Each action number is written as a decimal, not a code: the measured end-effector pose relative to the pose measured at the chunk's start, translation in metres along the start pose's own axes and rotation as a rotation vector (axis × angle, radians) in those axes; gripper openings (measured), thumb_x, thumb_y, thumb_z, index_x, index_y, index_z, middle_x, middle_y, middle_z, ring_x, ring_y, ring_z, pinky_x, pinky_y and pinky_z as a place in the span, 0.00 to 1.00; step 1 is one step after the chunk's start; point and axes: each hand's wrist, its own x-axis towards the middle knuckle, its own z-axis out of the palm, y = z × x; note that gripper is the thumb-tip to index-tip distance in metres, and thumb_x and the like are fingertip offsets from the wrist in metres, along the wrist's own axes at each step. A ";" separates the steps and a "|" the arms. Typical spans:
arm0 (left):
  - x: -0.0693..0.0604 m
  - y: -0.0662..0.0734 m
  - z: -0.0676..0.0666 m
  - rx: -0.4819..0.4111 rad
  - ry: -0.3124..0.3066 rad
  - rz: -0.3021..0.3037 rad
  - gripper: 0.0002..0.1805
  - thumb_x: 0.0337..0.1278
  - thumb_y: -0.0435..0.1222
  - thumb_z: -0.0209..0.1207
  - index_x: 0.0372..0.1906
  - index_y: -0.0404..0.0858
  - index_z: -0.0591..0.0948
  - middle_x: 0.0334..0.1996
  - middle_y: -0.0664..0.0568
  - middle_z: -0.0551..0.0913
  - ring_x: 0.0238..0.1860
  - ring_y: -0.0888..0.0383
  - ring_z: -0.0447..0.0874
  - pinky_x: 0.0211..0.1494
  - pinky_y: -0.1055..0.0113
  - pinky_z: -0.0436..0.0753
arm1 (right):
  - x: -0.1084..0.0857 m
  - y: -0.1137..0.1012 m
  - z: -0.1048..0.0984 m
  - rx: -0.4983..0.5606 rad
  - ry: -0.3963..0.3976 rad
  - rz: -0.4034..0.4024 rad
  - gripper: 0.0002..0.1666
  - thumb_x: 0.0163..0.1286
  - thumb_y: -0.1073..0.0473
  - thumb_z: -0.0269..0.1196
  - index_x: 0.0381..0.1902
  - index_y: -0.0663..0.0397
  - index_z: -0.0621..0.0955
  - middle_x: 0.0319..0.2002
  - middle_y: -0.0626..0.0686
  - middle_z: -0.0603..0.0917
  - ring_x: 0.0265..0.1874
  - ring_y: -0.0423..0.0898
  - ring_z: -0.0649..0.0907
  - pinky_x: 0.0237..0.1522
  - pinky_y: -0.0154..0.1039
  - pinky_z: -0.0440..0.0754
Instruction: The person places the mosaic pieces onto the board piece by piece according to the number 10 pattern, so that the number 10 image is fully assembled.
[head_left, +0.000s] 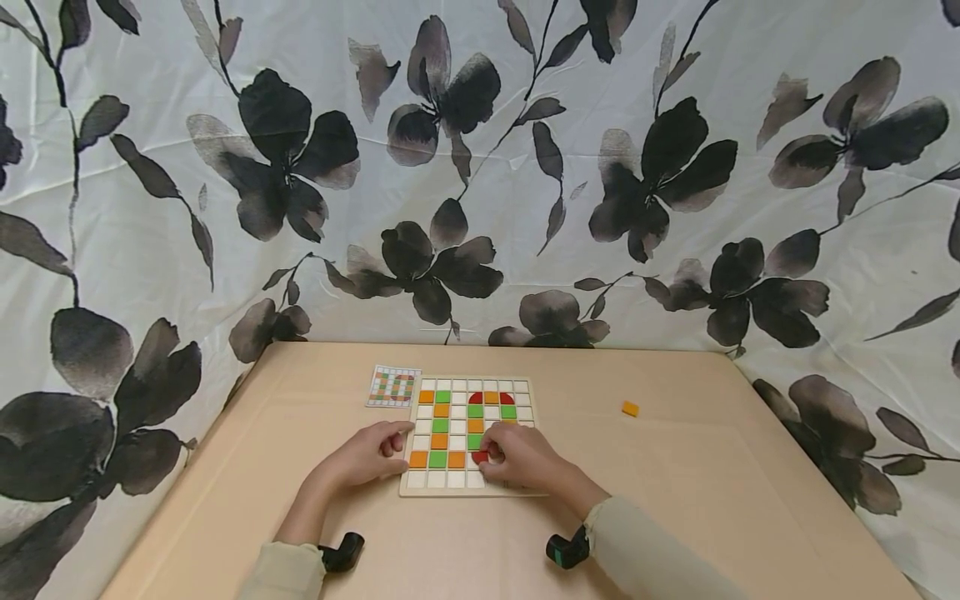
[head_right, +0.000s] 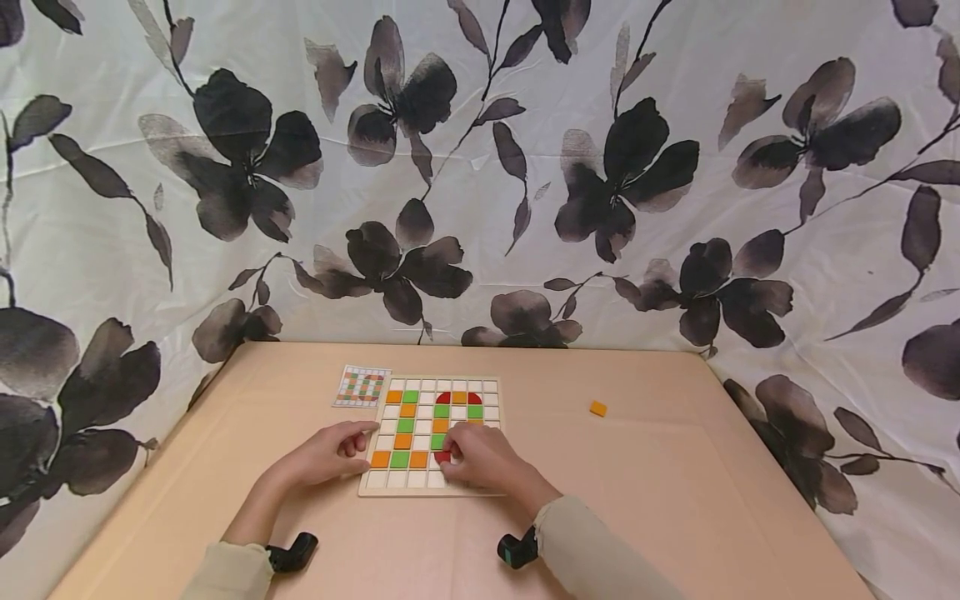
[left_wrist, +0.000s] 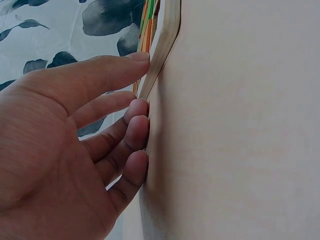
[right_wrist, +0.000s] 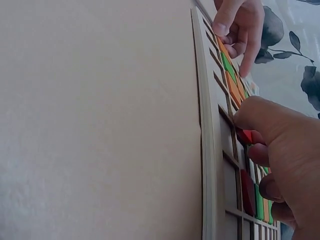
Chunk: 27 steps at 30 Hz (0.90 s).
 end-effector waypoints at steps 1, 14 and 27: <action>0.000 0.000 0.000 0.002 0.000 0.002 0.32 0.50 0.32 0.67 0.63 0.34 0.72 0.35 0.50 0.72 0.39 0.56 0.68 0.35 0.71 0.66 | 0.001 -0.001 0.001 -0.002 0.000 0.000 0.09 0.58 0.48 0.68 0.32 0.42 0.80 0.24 0.39 0.73 0.25 0.34 0.71 0.28 0.28 0.68; 0.001 0.000 0.000 0.005 -0.002 0.006 0.31 0.51 0.32 0.67 0.63 0.34 0.73 0.35 0.49 0.73 0.38 0.56 0.69 0.35 0.71 0.66 | 0.002 -0.008 -0.001 0.064 -0.011 0.042 0.09 0.58 0.46 0.71 0.29 0.40 0.82 0.24 0.36 0.76 0.25 0.35 0.73 0.29 0.28 0.70; 0.003 -0.002 -0.001 0.000 -0.007 0.003 0.32 0.51 0.32 0.67 0.64 0.34 0.72 0.35 0.50 0.72 0.38 0.57 0.68 0.35 0.71 0.67 | -0.004 -0.003 -0.002 0.042 0.015 -0.002 0.12 0.60 0.44 0.68 0.38 0.40 0.86 0.29 0.37 0.78 0.29 0.36 0.74 0.31 0.28 0.70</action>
